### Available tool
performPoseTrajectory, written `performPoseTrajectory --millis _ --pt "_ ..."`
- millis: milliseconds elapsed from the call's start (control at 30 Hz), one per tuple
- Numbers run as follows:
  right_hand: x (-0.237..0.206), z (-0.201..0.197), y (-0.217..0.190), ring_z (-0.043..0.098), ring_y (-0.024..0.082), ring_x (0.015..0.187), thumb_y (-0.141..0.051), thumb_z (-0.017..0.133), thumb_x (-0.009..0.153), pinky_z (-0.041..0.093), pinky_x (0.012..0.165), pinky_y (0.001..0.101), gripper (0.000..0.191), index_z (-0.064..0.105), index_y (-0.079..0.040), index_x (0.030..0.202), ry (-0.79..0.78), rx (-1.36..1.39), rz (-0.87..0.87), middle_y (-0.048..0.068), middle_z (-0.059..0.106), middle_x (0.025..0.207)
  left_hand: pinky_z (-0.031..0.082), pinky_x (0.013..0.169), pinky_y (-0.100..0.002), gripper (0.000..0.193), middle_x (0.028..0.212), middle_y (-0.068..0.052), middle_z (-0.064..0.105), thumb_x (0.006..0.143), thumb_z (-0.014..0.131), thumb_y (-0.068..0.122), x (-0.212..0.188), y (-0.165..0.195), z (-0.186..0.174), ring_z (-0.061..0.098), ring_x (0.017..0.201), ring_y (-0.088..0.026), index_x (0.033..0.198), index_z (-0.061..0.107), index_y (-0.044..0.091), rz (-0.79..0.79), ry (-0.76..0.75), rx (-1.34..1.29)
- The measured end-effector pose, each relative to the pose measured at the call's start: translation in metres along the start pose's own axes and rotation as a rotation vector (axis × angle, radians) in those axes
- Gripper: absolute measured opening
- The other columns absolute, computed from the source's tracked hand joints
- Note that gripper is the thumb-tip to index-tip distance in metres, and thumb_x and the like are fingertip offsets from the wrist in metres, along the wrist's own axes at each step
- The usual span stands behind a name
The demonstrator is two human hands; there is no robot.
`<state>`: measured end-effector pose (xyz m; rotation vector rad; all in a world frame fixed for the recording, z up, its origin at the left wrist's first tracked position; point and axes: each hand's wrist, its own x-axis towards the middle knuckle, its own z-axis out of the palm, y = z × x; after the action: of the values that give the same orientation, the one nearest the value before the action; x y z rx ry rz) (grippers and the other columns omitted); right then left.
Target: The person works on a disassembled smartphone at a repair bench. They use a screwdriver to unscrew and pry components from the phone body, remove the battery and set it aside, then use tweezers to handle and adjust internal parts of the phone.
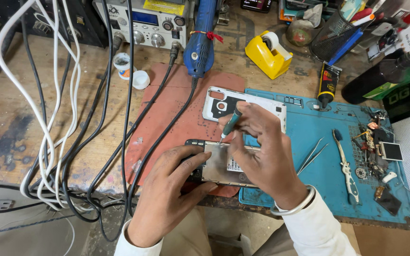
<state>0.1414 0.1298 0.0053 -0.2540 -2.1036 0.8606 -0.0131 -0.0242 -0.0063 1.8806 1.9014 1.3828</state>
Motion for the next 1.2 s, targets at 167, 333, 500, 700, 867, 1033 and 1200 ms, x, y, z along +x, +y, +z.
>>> performPoseTrajectory --millis 167,333,500,700,867,1033,1200 --pt "0.000 0.003 0.004 0.072 0.017 0.100 -0.001 0.075 0.100 0.062 0.089 0.0303 0.059 0.037 -0.008 0.145 0.064 0.008 0.032 0.013 0.065 0.120 0.051 0.095 -0.042 0.055 0.124 -0.012 0.064 0.075 0.086 0.025 0.000 -0.001 0.002 0.062 0.116 -0.033 0.123 0.067 0.007 -0.009 0.000 0.019" --pt "0.000 0.002 0.006 0.064 0.020 0.100 -0.002 0.080 0.088 0.057 0.090 0.0340 0.069 0.036 -0.007 0.141 0.067 -0.137 -0.087 0.019 0.055 0.122 0.050 0.095 -0.043 0.055 0.125 -0.012 0.064 0.075 0.085 0.025 0.000 -0.001 0.001 0.062 0.116 -0.034 0.124 0.067 0.007 0.000 -0.004 0.030" --pt "0.001 0.002 0.008 0.067 0.019 0.113 0.007 0.070 0.098 0.058 0.100 0.0335 0.065 0.033 -0.007 0.151 0.038 -0.006 -0.006 0.013 0.060 0.126 0.050 0.095 -0.042 0.055 0.124 -0.012 0.064 0.076 0.085 0.024 0.000 -0.001 0.001 0.062 0.116 -0.034 0.124 0.067 0.007 0.005 -0.006 0.027" --pt "0.000 0.004 0.011 0.069 0.018 0.111 0.009 0.066 0.101 0.062 0.097 0.0327 0.063 0.034 -0.008 0.153 0.030 0.050 0.020 0.013 0.060 0.132 0.051 0.094 -0.042 0.055 0.124 -0.012 0.064 0.075 0.085 0.023 0.000 0.000 0.001 0.062 0.115 -0.034 0.124 0.068 0.007 -0.003 -0.004 0.016" --pt "0.000 0.004 0.011 0.070 0.018 0.111 0.002 0.070 0.101 0.064 0.096 0.0324 0.059 0.038 -0.009 0.149 0.043 -0.043 -0.010 0.013 0.062 0.129 0.051 0.094 -0.042 0.054 0.124 -0.013 0.064 0.075 0.086 0.024 0.000 0.000 0.001 0.062 0.115 -0.034 0.123 0.068 0.006 0.010 0.004 0.016" --pt "0.002 0.005 0.010 0.070 0.019 0.110 -0.004 0.074 0.101 0.063 0.095 0.0333 0.057 0.040 -0.010 0.146 0.050 -0.097 -0.051 0.016 0.061 0.127 0.051 0.094 -0.043 0.054 0.124 -0.012 0.064 0.075 0.086 0.023 0.000 0.000 0.001 0.062 0.115 -0.034 0.123 0.068 0.006 0.010 0.001 0.018" --pt "0.005 0.004 0.006 0.067 0.020 0.111 -0.008 0.074 0.098 0.059 0.096 0.0352 0.061 0.037 -0.010 0.147 0.051 -0.109 -0.076 0.015 0.063 0.124 0.051 0.094 -0.042 0.055 0.124 -0.013 0.064 0.074 0.086 0.024 0.000 0.000 0.001 0.062 0.115 -0.034 0.123 0.067 0.006 0.013 0.006 0.018"
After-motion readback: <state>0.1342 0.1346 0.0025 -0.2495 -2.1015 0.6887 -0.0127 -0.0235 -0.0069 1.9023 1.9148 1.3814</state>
